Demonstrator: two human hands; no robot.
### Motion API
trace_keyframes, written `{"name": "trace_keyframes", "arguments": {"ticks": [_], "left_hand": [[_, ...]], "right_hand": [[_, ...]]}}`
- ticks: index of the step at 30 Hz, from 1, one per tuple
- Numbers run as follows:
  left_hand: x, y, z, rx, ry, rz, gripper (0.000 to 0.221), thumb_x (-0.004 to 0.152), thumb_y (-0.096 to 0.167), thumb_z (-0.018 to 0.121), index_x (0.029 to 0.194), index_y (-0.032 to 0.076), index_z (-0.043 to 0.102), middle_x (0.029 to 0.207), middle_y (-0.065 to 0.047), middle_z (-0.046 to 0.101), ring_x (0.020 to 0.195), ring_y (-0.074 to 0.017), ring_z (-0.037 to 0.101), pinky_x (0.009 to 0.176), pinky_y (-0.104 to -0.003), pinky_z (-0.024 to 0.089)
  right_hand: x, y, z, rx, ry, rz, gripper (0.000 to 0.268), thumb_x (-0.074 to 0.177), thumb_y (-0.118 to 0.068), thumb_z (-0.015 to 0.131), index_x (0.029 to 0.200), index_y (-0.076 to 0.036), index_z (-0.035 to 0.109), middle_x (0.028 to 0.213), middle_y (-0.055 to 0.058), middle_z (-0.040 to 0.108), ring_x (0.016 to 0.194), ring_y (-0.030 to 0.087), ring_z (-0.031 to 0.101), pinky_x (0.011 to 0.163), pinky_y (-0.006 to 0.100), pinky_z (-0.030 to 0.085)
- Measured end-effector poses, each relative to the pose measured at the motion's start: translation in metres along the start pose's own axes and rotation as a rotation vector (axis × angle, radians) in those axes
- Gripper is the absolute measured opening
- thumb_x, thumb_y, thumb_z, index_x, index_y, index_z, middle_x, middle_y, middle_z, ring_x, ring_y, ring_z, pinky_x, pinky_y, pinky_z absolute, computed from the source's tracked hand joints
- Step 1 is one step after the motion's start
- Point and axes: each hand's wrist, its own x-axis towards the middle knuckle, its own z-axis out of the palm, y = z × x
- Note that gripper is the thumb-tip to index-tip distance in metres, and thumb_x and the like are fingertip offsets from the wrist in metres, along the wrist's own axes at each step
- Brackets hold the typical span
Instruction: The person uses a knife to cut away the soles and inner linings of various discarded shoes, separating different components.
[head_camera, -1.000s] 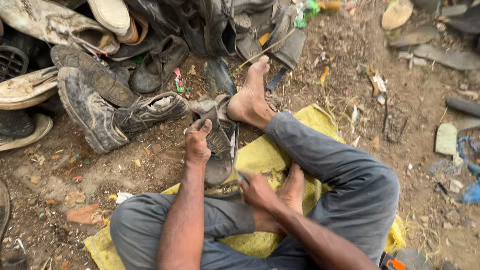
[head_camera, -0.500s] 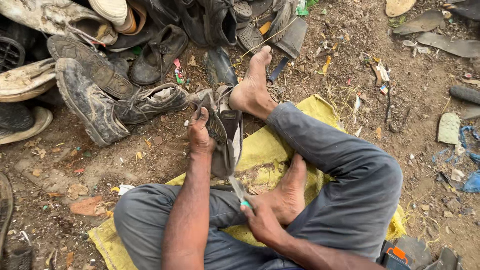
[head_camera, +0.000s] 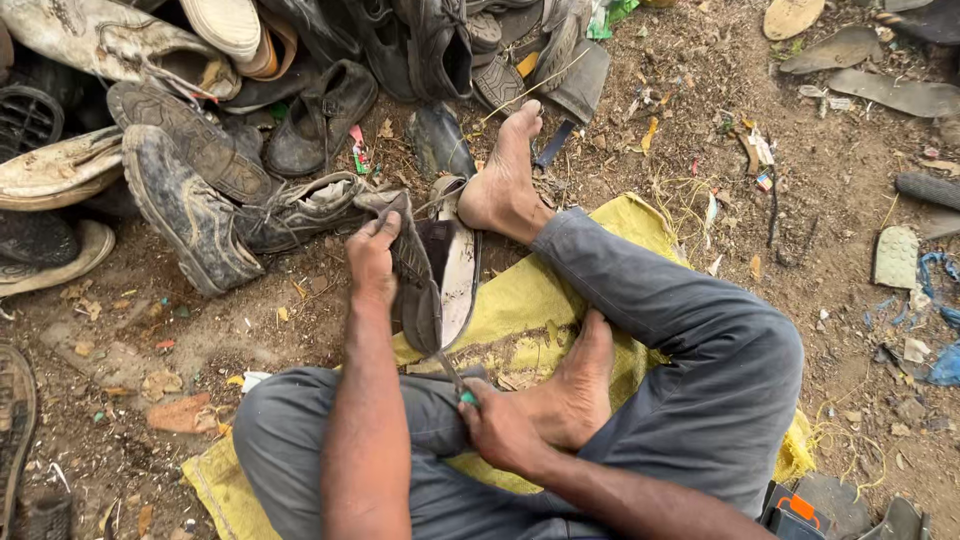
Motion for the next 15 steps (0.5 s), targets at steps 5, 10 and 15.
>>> {"name": "trace_keyframes", "arguments": {"ticks": [5,10,15], "left_hand": [[-0.073,0.052,0.031,1.032,0.220,0.394,0.034,0.082,0.015,0.077,0.111,-0.003,0.069,0.109,-0.018,0.069,0.098,-0.0319,0.065,0.087,-0.044,0.052],[-0.137,0.020,0.064,1.577,-1.023,1.131,0.043,0.064,0.005,0.062,0.105,0.002,0.073,0.122,-0.016,0.068,0.130,-0.0324,0.056,0.121,-0.054,0.024],[-0.099,0.010,0.028,2.115,-1.103,1.227,0.030,0.075,0.022,0.063,0.094,0.003,0.076,0.112,-0.014,0.072,0.130,-0.0266,0.056,0.124,-0.041,0.021]], "right_hand": [[0.016,-0.027,-0.020,-0.692,-0.316,-0.141,0.059,0.091,-0.012,0.050,0.148,-0.001,0.041,0.080,0.021,0.072,0.070,0.040,0.070,0.061,0.053,0.053],[0.021,-0.015,-0.009,-0.786,-0.286,-0.217,0.022,0.101,-0.021,0.047,0.118,-0.010,0.056,0.080,0.017,0.072,0.068,0.037,0.070,0.058,0.050,0.052],[0.020,-0.007,-0.020,-0.695,-0.262,-0.140,0.044,0.091,-0.010,0.050,0.134,-0.005,0.050,0.076,0.021,0.071,0.066,0.041,0.069,0.056,0.053,0.052]]}}
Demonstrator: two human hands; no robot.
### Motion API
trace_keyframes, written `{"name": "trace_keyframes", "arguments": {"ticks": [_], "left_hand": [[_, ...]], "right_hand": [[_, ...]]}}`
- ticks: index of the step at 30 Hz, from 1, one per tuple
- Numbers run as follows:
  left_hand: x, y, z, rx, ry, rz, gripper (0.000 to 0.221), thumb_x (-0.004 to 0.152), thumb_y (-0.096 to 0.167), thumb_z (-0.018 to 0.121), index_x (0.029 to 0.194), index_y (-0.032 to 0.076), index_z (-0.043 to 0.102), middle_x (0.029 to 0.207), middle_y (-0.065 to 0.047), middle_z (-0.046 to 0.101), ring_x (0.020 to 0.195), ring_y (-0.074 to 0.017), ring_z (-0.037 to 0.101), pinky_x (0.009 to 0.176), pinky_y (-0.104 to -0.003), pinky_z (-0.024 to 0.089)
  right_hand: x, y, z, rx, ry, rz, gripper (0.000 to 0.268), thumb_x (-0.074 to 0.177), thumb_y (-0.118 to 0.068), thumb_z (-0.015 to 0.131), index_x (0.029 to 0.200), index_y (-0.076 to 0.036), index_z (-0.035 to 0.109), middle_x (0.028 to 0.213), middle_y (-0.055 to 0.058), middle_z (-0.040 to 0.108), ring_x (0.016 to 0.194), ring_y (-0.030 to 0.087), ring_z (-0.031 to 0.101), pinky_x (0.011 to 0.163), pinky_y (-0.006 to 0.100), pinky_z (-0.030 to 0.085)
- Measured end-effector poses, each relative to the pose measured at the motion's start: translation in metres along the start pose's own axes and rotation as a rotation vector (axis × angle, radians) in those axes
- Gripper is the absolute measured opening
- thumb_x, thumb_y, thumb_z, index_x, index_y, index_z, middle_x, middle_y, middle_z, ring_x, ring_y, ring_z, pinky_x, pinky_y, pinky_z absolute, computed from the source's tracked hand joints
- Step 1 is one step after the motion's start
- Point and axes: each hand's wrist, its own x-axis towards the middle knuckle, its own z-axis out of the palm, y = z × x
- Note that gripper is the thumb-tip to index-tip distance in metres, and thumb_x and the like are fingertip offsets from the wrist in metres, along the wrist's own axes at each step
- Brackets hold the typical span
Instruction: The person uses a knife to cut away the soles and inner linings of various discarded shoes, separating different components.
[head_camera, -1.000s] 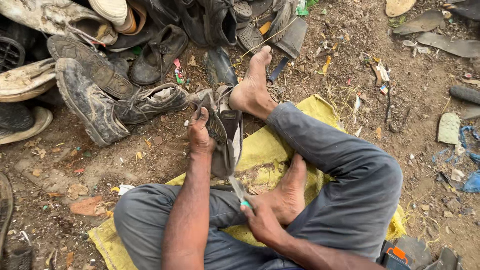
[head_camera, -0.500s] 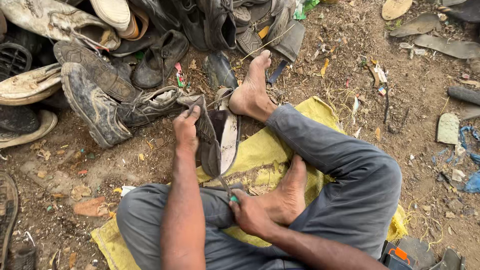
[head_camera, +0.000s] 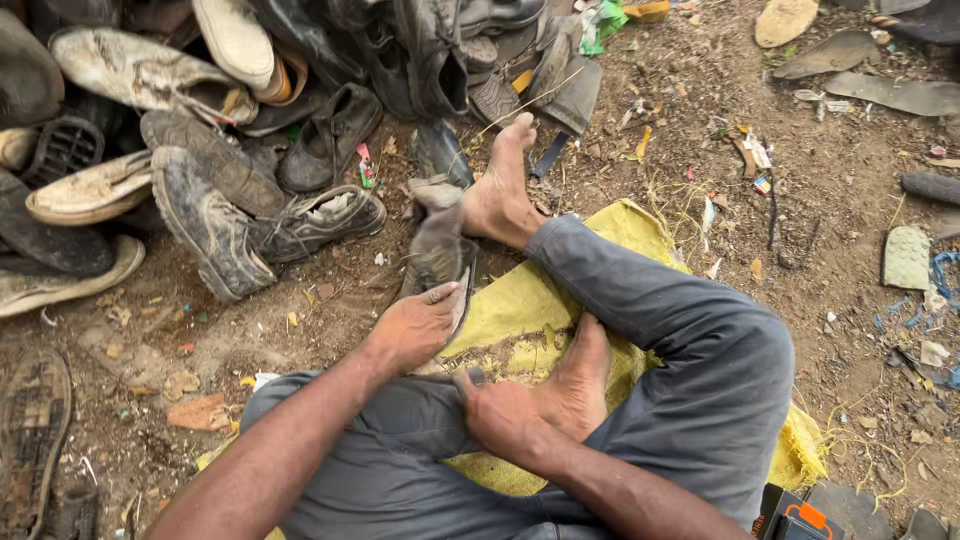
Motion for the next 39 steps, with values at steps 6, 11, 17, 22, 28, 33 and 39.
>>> {"name": "trace_keyframes", "arguments": {"ticks": [6,11,17,22,28,33,39], "left_hand": [[-0.009,-0.023,0.012,-0.086,-0.229,-0.097,0.017,0.086,0.018,0.062,0.077,0.015,0.076,0.089,-0.003,0.074,0.097,-0.0193,0.064,0.098,-0.038,0.042],[0.020,0.021,0.027,-0.165,0.072,-0.311,0.011,0.078,0.019,0.067,0.073,0.017,0.076,0.079,-0.005,0.073,0.088,-0.0210,0.066,0.083,-0.040,0.044],[0.071,0.042,0.045,-0.311,0.085,-0.398,0.011,0.074,0.018,0.067,0.070,0.015,0.076,0.075,-0.011,0.072,0.080,-0.0279,0.068,0.081,-0.045,0.047],[0.053,0.038,0.039,-0.441,0.271,-0.316,0.014,0.078,0.015,0.067,0.066,0.011,0.074,0.074,-0.012,0.072,0.081,-0.0297,0.068,0.076,-0.047,0.048],[0.050,0.046,0.018,-0.655,0.358,-0.471,0.017,0.083,0.020,0.068,0.071,0.009,0.074,0.071,-0.011,0.069,0.076,-0.0285,0.065,0.072,-0.046,0.046],[0.055,0.046,0.015,-0.759,0.616,-0.525,0.015,0.085,0.021,0.067,0.082,0.008,0.075,0.077,-0.010,0.070,0.076,-0.0302,0.064,0.075,-0.047,0.045],[0.069,0.052,0.022,-0.803,0.699,-0.655,0.016,0.082,0.024,0.076,0.081,0.008,0.077,0.078,-0.014,0.071,0.079,-0.0348,0.065,0.077,-0.048,0.047]], "right_hand": [[0.011,0.045,0.010,0.571,0.271,-0.107,0.030,0.096,-0.017,0.057,0.122,-0.007,0.066,0.085,0.022,0.072,0.077,0.041,0.072,0.066,0.051,0.054],[0.023,0.078,0.021,0.933,0.102,0.363,0.026,0.105,-0.021,0.051,0.118,-0.004,0.066,0.086,0.031,0.063,0.081,0.052,0.062,0.070,0.058,0.048],[0.042,0.137,0.050,0.484,0.455,0.079,0.022,0.093,-0.017,0.056,0.104,-0.002,0.068,0.083,0.027,0.069,0.077,0.045,0.069,0.067,0.050,0.052],[0.018,0.107,0.064,0.401,0.495,0.171,0.025,0.101,-0.024,0.054,0.104,0.000,0.060,0.080,0.029,0.067,0.078,0.048,0.065,0.070,0.056,0.048],[-0.038,0.070,0.054,0.491,0.503,0.202,0.024,0.103,-0.023,0.048,0.107,-0.001,0.055,0.078,0.028,0.066,0.074,0.048,0.066,0.069,0.057,0.049],[0.012,0.074,0.052,0.554,0.545,0.277,0.027,0.102,-0.025,0.048,0.110,0.000,0.055,0.081,0.030,0.067,0.078,0.051,0.064,0.067,0.059,0.048],[0.015,0.084,0.101,0.158,0.530,0.233,0.029,0.105,-0.023,0.050,0.113,0.004,0.053,0.079,0.026,0.064,0.069,0.043,0.064,0.061,0.054,0.049]]}}
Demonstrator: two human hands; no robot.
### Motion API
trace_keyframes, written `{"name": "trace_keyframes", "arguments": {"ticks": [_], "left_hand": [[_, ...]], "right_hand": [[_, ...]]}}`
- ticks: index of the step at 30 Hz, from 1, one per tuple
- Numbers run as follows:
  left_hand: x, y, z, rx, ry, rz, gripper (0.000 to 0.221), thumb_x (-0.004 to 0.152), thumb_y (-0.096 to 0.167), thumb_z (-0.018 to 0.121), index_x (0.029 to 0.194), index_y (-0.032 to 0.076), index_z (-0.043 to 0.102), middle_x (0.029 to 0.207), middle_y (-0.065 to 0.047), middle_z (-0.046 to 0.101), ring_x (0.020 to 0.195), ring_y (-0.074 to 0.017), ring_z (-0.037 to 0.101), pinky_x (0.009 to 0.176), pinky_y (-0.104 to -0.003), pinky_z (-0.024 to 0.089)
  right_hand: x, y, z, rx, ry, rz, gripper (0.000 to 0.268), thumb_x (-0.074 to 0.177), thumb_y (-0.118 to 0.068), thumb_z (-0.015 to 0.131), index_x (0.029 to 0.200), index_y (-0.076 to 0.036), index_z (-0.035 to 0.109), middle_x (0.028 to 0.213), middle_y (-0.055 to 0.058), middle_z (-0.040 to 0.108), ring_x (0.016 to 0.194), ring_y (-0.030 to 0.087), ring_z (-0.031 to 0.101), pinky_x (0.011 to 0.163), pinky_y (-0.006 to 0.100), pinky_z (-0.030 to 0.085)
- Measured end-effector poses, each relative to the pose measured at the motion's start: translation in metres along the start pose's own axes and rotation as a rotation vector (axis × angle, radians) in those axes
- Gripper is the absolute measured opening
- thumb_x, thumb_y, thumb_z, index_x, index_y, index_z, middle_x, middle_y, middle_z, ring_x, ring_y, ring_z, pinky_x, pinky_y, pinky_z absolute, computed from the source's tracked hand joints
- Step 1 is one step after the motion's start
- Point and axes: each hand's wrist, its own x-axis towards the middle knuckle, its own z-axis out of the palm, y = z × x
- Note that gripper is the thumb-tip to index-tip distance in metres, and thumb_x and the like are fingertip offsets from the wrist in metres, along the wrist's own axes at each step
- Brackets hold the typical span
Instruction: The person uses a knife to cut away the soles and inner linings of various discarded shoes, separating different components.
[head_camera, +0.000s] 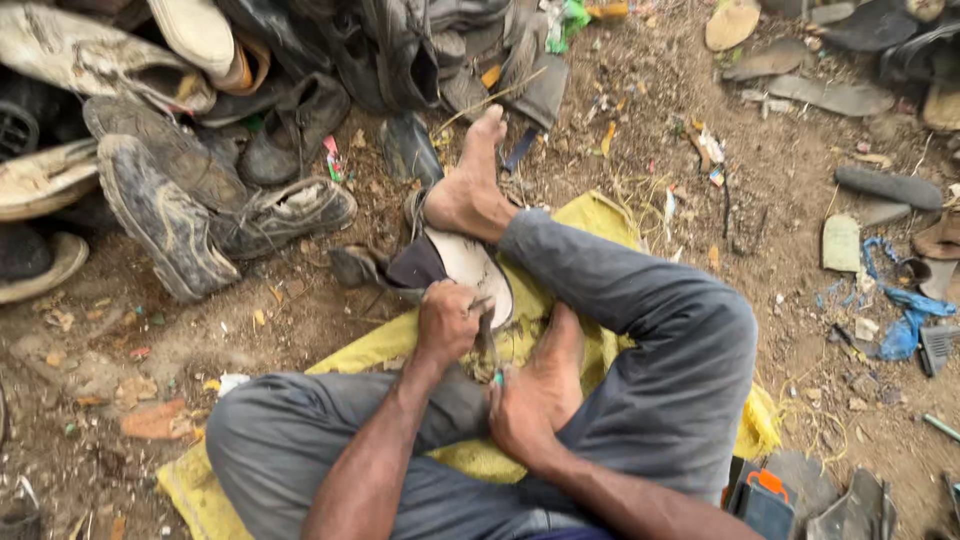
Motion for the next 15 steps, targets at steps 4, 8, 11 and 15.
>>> {"name": "trace_keyframes", "arguments": {"ticks": [4,8,11,15], "left_hand": [[-0.003,0.007,0.003,-0.077,0.107,-0.086,0.017,0.081,0.022,0.080,0.086,0.006,0.079,0.082,-0.015,0.072,0.081,-0.0342,0.066,0.078,-0.047,0.050],[-0.002,0.009,0.000,-0.135,0.079,-0.180,0.017,0.086,0.020,0.077,0.091,0.004,0.079,0.079,-0.013,0.072,0.076,-0.0297,0.066,0.072,-0.046,0.050],[-0.007,0.005,-0.004,-0.058,0.055,-0.201,0.019,0.086,0.023,0.079,0.088,0.003,0.079,0.077,-0.014,0.071,0.074,-0.0283,0.065,0.071,-0.046,0.049],[-0.008,0.003,0.002,-0.141,0.047,-0.251,0.018,0.087,0.024,0.078,0.087,0.006,0.079,0.077,-0.011,0.073,0.074,-0.0270,0.067,0.072,-0.044,0.050]], "right_hand": [[-0.006,-0.008,0.004,0.114,0.044,0.058,0.028,0.102,-0.019,0.049,0.118,0.003,0.051,0.077,0.025,0.063,0.066,0.042,0.063,0.059,0.054,0.047],[0.042,-0.030,0.001,0.365,0.215,0.182,0.017,0.104,-0.017,0.051,0.112,-0.002,0.054,0.084,0.026,0.064,0.074,0.044,0.062,0.064,0.054,0.048],[-0.017,-0.037,-0.004,0.341,0.031,0.199,0.024,0.099,-0.016,0.049,0.119,-0.003,0.051,0.080,0.026,0.062,0.073,0.044,0.062,0.066,0.054,0.047],[-0.026,-0.007,0.009,0.331,0.017,0.083,0.020,0.102,-0.015,0.050,0.115,0.001,0.049,0.083,0.026,0.060,0.076,0.044,0.061,0.068,0.052,0.048]]}}
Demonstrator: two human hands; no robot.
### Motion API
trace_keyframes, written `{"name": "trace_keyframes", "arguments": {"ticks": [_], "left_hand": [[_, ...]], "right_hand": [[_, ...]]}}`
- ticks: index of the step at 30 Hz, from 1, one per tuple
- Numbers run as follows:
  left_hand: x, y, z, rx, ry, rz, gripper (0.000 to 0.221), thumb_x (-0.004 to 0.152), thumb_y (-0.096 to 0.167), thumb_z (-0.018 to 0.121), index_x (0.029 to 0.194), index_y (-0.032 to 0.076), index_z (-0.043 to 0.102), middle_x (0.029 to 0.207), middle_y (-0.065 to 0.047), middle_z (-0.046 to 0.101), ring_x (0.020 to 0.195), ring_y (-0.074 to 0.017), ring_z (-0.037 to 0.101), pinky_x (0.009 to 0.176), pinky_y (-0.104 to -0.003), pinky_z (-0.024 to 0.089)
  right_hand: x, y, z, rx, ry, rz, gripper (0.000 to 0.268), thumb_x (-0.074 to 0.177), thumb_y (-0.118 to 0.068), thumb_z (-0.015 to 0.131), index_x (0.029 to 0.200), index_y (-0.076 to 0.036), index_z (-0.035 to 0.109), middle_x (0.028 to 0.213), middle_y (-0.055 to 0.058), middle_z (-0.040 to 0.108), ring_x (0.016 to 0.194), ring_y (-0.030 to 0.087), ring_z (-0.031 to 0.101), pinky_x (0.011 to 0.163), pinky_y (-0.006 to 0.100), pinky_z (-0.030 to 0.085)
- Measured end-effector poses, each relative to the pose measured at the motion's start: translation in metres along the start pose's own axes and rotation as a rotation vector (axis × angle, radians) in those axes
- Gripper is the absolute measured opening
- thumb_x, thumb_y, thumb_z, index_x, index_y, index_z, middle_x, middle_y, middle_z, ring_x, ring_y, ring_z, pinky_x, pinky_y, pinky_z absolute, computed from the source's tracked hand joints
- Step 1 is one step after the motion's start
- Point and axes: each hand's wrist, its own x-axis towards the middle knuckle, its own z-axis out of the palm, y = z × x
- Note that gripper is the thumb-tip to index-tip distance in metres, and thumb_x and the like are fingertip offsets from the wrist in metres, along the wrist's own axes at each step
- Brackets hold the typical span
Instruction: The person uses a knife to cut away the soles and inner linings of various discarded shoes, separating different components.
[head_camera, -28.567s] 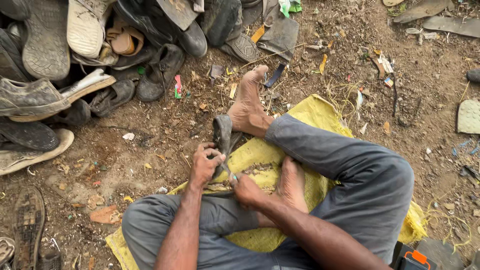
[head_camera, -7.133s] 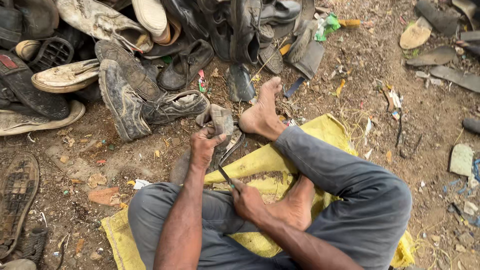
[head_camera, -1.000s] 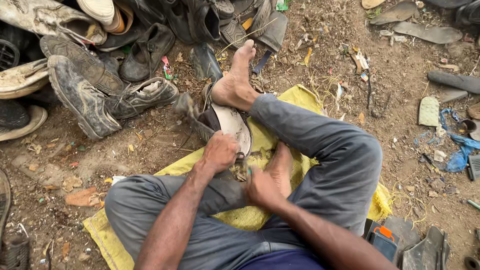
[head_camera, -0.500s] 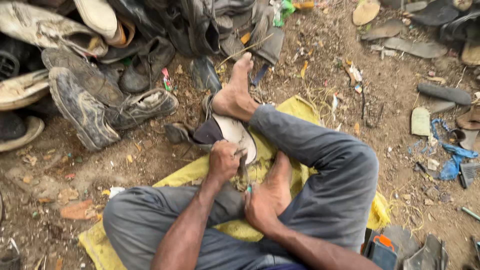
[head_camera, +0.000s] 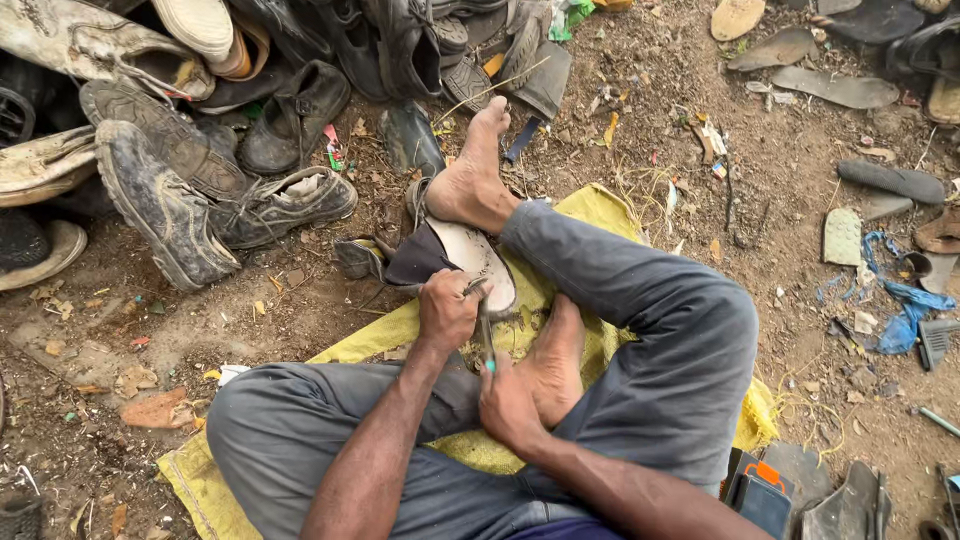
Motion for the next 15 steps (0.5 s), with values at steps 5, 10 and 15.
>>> {"name": "trace_keyframes", "arguments": {"ticks": [5,10,15], "left_hand": [[-0.009,-0.002,-0.013,-0.009,-0.026,0.091,0.016,0.088,0.022,0.076,0.090,0.007,0.079,0.082,-0.009,0.073,0.079,-0.0289,0.067,0.076,-0.045,0.050],[-0.011,-0.012,-0.069,0.438,-0.592,0.113,0.018,0.075,0.025,0.078,0.088,0.014,0.082,0.087,-0.007,0.071,0.092,-0.0301,0.062,0.085,-0.048,0.046],[-0.024,-0.037,-0.046,0.695,-0.608,0.041,0.012,0.080,0.015,0.069,0.083,0.014,0.081,0.097,-0.008,0.070,0.100,-0.0299,0.062,0.088,-0.047,0.046]], "right_hand": [[0.072,-0.031,0.006,0.036,-0.029,0.263,0.020,0.106,-0.018,0.050,0.108,-0.001,0.059,0.088,0.022,0.065,0.083,0.041,0.065,0.072,0.052,0.050],[-0.001,-0.076,-0.067,-0.322,-0.215,0.225,0.034,0.096,-0.029,0.061,0.124,-0.011,0.062,0.100,0.020,0.072,0.094,0.038,0.071,0.083,0.049,0.052],[0.024,-0.082,-0.115,-0.558,0.659,-0.593,0.033,0.095,-0.029,0.062,0.117,-0.007,0.050,0.120,0.038,0.057,0.106,0.048,0.062,0.095,0.044,0.048]]}}
